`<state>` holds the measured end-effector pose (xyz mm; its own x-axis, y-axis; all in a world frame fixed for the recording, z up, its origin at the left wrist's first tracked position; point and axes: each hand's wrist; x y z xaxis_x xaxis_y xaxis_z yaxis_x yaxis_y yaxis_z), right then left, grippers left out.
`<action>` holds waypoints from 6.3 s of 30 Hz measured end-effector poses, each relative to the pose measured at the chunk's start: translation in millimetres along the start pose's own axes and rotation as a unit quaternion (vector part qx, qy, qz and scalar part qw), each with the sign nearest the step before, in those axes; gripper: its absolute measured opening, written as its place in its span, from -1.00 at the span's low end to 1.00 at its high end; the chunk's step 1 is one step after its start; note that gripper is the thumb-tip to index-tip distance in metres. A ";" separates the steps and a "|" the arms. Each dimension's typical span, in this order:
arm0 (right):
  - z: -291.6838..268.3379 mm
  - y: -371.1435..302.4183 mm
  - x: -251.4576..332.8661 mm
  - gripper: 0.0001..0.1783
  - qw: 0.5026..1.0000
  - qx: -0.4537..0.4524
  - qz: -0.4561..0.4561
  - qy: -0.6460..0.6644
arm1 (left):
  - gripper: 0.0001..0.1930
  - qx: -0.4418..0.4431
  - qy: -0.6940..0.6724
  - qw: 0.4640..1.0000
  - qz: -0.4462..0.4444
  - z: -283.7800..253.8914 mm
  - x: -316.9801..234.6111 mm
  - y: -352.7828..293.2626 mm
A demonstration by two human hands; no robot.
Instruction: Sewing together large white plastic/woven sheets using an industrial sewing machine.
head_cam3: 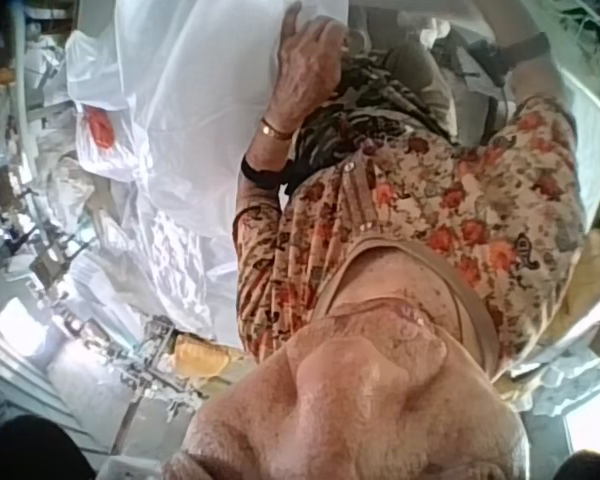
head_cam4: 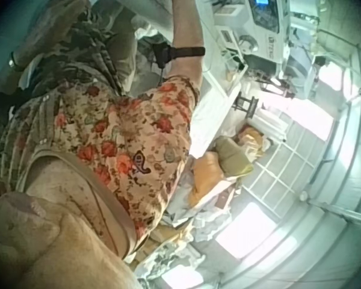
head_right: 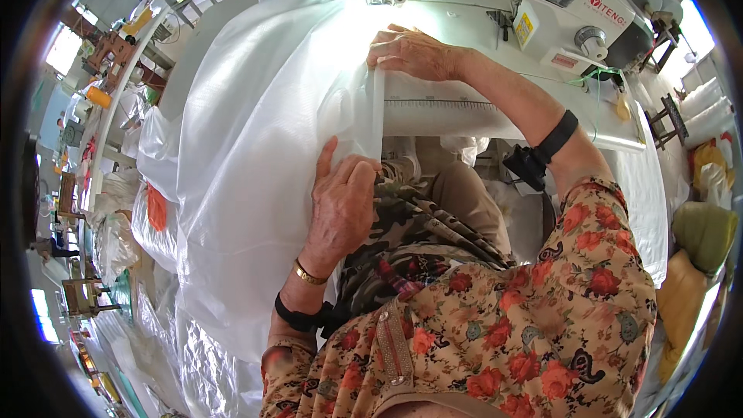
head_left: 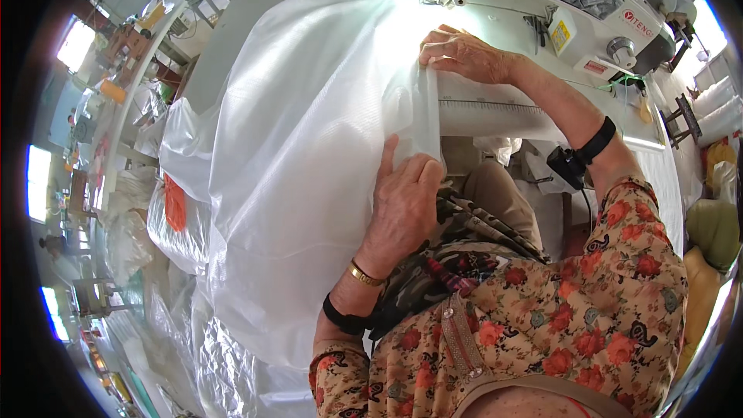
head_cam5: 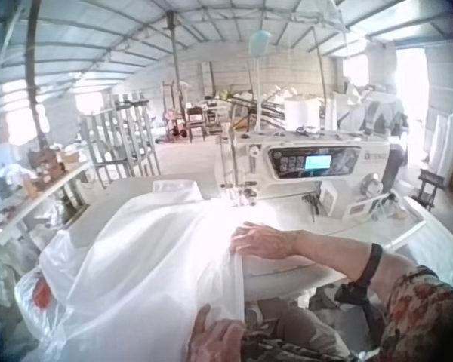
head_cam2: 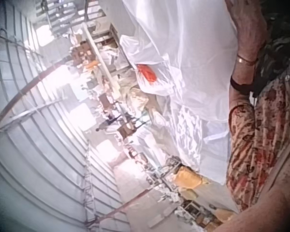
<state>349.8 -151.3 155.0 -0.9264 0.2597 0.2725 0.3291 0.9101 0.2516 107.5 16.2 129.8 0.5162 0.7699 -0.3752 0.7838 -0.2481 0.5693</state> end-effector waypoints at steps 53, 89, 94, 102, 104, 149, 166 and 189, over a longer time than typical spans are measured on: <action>37.6 -0.7 -2.7 -0.59 0.962 -0.143 0.222 -0.068 | -0.93 0.021 0.191 0.979 0.059 37.8 49.5 92.0; 40.6 5.1 6.4 -0.80 0.961 -0.189 0.197 0.048 | -0.94 0.005 0.120 0.978 -0.173 40.0 48.1 82.6; 38.7 8.8 7.5 -0.81 0.955 -0.199 0.202 0.087 | -0.92 -0.075 0.242 0.966 -0.047 45.4 48.2 85.4; 32.8 4.2 10.8 -0.80 0.959 -0.162 0.191 0.131 | -0.93 0.048 0.280 0.957 0.059 32.5 59.9 95.4; 28.8 2.7 17.5 -0.79 0.966 -0.145 0.197 0.082 | -0.91 0.066 0.270 0.958 0.073 31.3 65.6 98.0; 37.7 33.4 -29.6 -0.68 0.885 -0.390 0.242 0.075 | -0.82 0.083 0.228 0.966 -0.090 61.4 115.1 152.7; 35.9 30.5 -29.0 -0.80 0.878 -0.420 0.213 0.085 | -0.79 0.046 0.169 0.978 -0.114 50.9 105.7 126.9; 42.8 15.9 -18.3 -0.77 0.906 -0.341 0.214 0.133 | -0.80 -0.029 0.187 0.980 -0.068 74.6 157.7 160.9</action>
<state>364.2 -127.8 114.2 -0.6410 0.3714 0.6717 0.7676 0.3097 0.5612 340.7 53.8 107.7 0.2379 0.9576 -0.1623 0.8098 -0.1033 0.5775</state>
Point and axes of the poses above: each hand's wrist, its own y-axis towards the middle knuckle, its own z-axis out of the palm, x = y × z, and after that the axes turned 5 degrees about y, right-handed
